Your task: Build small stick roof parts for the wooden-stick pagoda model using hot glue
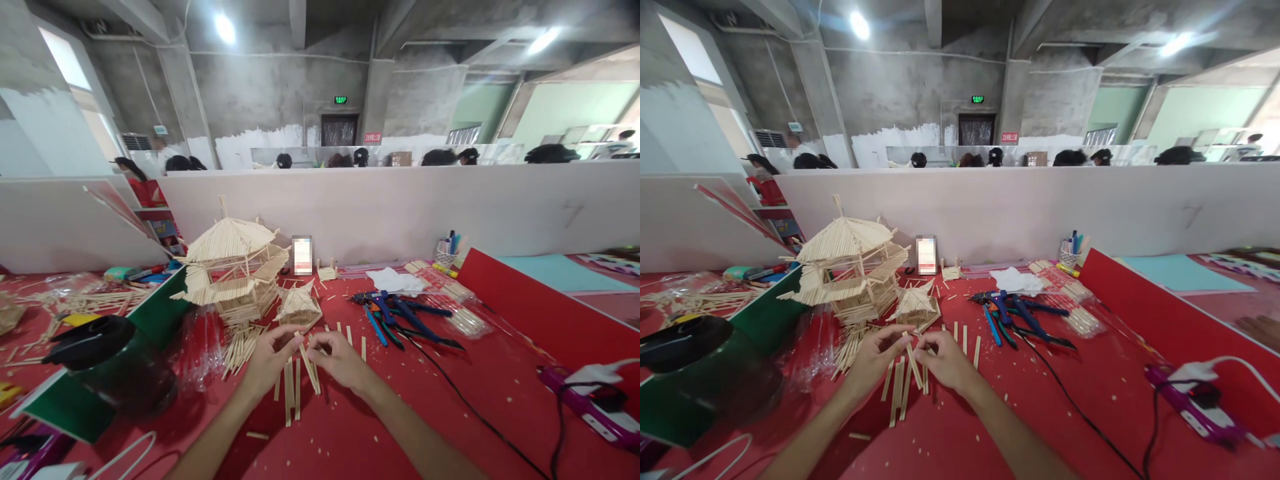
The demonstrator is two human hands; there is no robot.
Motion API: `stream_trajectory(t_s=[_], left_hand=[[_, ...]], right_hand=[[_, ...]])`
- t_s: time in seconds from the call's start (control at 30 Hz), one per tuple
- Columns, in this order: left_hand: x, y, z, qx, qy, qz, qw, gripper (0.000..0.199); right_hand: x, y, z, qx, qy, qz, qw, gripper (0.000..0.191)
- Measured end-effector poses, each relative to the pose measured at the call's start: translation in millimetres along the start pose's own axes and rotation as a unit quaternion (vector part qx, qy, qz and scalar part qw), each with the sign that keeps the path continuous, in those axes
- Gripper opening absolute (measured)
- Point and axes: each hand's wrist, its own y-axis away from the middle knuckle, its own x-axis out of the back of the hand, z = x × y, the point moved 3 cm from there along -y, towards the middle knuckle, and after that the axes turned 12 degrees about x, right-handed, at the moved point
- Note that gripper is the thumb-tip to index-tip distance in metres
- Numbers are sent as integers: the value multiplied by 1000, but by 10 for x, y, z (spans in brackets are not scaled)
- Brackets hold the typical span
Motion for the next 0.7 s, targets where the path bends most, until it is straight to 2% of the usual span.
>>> stream_trajectory(t_s=[0.1,0.2,0.43,0.7], left_hand=[[2,-18,-34,0,-4,1,1000,34],[18,-32,-62,4,-6,20,1000,37],[50,-19,-43,12,-1,33,999,40],[42,-10,17,5,4,5,1000,35]], right_hand=[[2,14,31,-42,-31,-3,999,18],[6,25,43,-75,-48,20,996,21],[1,28,32,-68,-37,4,997,20],[-10,51,28,-93,-85,-12,992,24]])
